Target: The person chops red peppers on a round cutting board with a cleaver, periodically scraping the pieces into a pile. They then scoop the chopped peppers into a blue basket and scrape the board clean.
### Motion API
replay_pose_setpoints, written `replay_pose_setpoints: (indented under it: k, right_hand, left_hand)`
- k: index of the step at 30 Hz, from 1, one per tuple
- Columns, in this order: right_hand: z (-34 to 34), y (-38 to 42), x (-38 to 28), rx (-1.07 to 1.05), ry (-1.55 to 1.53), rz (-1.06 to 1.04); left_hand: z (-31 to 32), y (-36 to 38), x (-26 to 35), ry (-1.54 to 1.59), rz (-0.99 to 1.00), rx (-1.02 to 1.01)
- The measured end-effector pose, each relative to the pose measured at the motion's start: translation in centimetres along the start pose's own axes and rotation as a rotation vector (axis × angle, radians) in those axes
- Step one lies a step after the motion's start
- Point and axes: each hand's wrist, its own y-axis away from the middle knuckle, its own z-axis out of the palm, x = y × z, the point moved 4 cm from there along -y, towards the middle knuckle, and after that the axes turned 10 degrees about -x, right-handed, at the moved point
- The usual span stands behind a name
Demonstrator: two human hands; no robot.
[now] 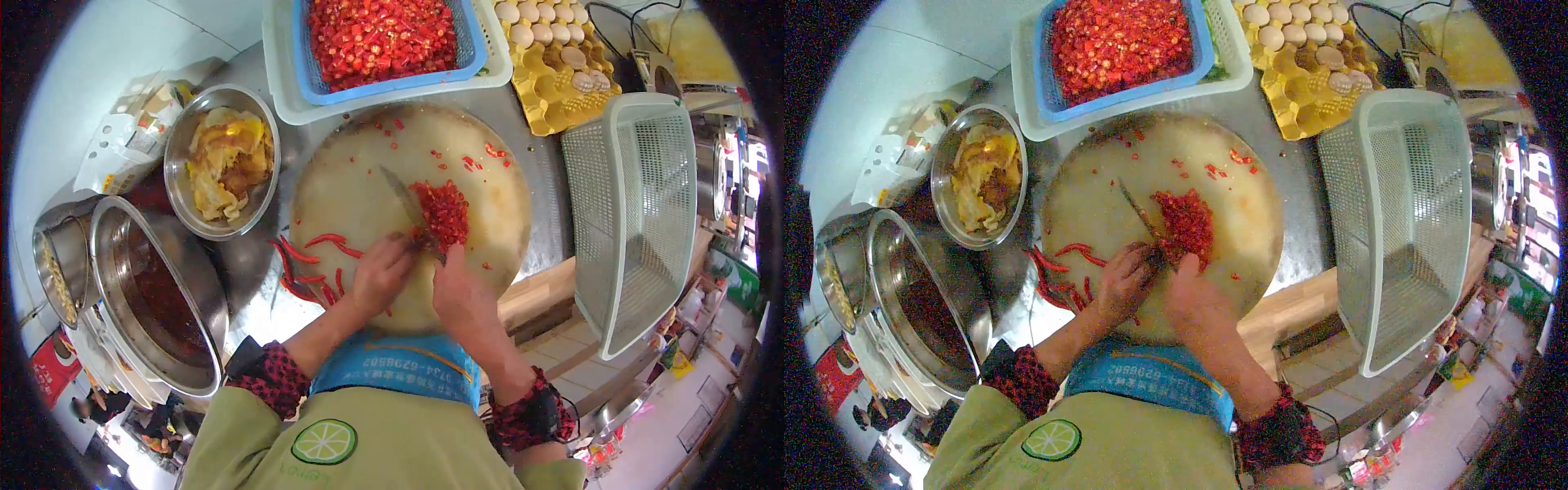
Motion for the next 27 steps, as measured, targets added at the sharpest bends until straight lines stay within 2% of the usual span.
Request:
replay_pose_setpoints:
  k: [2, 4, 8, 11, 13, 16, 20, 23, 26, 27]
  right_hand:
    - [-0.8, 0.2, 0.4, -0.021, -0.039, 0.023]
    - [-0.9, 1.3, 0.2, -0.046, 0.049, -0.024]
    - [1.2, 0.6, 0.3, -0.076, 0.099, -0.023]
    - [0.1, -0.8, -0.7, 0.007, 0.002, -0.037]
    - [-0.5, -1.4, -0.6, -0.042, -0.129, 0.055]
    - [-1.1, -0.8, 0.4, 0.016, -0.056, 0.081]
    - [-1.0, 1.3, 1.1, -0.060, -0.136, 0.094]
    - [-0.6, 2.2, 0.7, 0.030, -0.063, 0.011]
    - [0.1, 2.4, 0.8, -0.070, -0.045, 0.079]
    - [0.5, 2.5, 0.8, -0.035, 0.048, -0.033]
  left_hand:
    - [0.1, 0.0, 0.0, -0.043, 0.001, -0.002]
    - [-0.1, 0.2, 0.3, -0.027, -0.024, 0.004]
    - [-0.1, 0.0, 0.1, -0.004, -0.051, 0.021]
    - [0.0, 0.0, 0.0, -0.018, -0.053, 0.010]
    - [-0.1, 0.1, 0.0, -0.021, -0.038, 0.005]
    - [-0.2, 0.3, -0.1, 0.008, -0.056, 0.012]
    - [-2.4, -0.5, 1.1, 0.042, -0.059, 0.029]
    - [-2.9, 0.0, 1.0, -0.006, -0.043, 0.063]
    - [-2.7, 0.2, 0.6, 0.035, -0.042, 0.026]
    - [-2.7, 0.2, 0.6, 0.037, -0.044, 0.026]
